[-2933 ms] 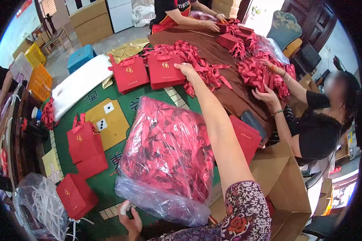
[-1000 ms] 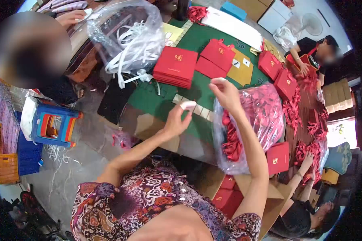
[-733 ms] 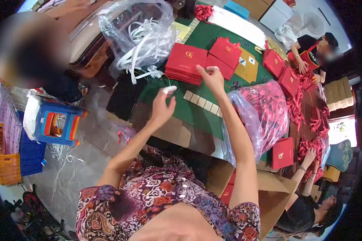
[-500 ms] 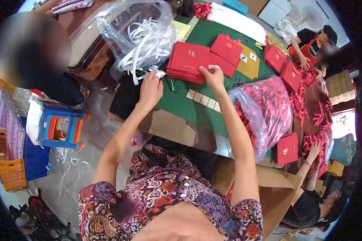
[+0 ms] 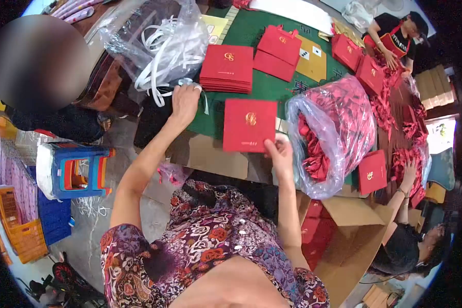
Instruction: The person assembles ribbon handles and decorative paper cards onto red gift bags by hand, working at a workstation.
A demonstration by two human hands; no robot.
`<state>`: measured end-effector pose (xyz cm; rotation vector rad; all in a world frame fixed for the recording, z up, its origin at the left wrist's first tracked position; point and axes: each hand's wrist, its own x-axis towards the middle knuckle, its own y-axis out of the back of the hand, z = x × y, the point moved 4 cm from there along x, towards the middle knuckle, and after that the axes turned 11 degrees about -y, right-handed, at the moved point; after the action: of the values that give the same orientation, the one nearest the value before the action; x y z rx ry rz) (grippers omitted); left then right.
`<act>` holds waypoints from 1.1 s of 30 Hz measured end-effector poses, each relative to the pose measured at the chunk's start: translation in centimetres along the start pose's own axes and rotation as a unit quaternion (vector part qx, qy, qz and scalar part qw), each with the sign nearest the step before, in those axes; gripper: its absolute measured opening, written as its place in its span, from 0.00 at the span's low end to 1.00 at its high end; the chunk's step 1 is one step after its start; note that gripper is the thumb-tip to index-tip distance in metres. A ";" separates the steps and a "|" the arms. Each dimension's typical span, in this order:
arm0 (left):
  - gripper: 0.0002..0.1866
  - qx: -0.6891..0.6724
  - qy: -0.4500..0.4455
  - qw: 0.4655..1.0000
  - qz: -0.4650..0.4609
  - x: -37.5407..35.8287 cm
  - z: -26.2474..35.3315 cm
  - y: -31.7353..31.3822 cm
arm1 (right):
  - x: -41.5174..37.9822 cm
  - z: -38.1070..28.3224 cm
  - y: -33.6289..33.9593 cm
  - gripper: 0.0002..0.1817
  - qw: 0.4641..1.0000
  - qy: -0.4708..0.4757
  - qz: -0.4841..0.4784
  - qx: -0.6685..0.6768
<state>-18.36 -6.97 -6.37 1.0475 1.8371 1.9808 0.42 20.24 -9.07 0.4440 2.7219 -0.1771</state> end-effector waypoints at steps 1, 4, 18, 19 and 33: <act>0.05 -0.012 -0.005 1.000 0.019 -0.3 0.2 0.3 | -0.3 0.9 0.0 0.09 1.000 -0.004 0.003 0.001; 0.08 -0.065 0.002 0.997 0.048 -1.6 0.9 1.4 | -1.0 1.7 0.0 0.15 0.999 -0.014 0.036 -0.018; 0.07 -0.110 0.009 0.982 0.155 0.1 0.3 3.7 | -4.6 -4.9 -3.1 0.17 0.880 0.185 0.147 -0.412; 0.08 -0.063 0.027 0.992 0.104 0.4 0.1 3.2 | -4.5 -4.6 -3.4 0.16 0.884 0.192 0.136 -0.404; 0.08 -0.340 0.126 0.903 0.231 -2.1 0.8 5.2 | -1.5 -7.4 -8.8 0.18 0.891 0.319 0.074 -0.316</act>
<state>-14.89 -8.57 -2.21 1.0777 0.8505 2.8343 -3.72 12.84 -1.11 0.5762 3.0924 1.0441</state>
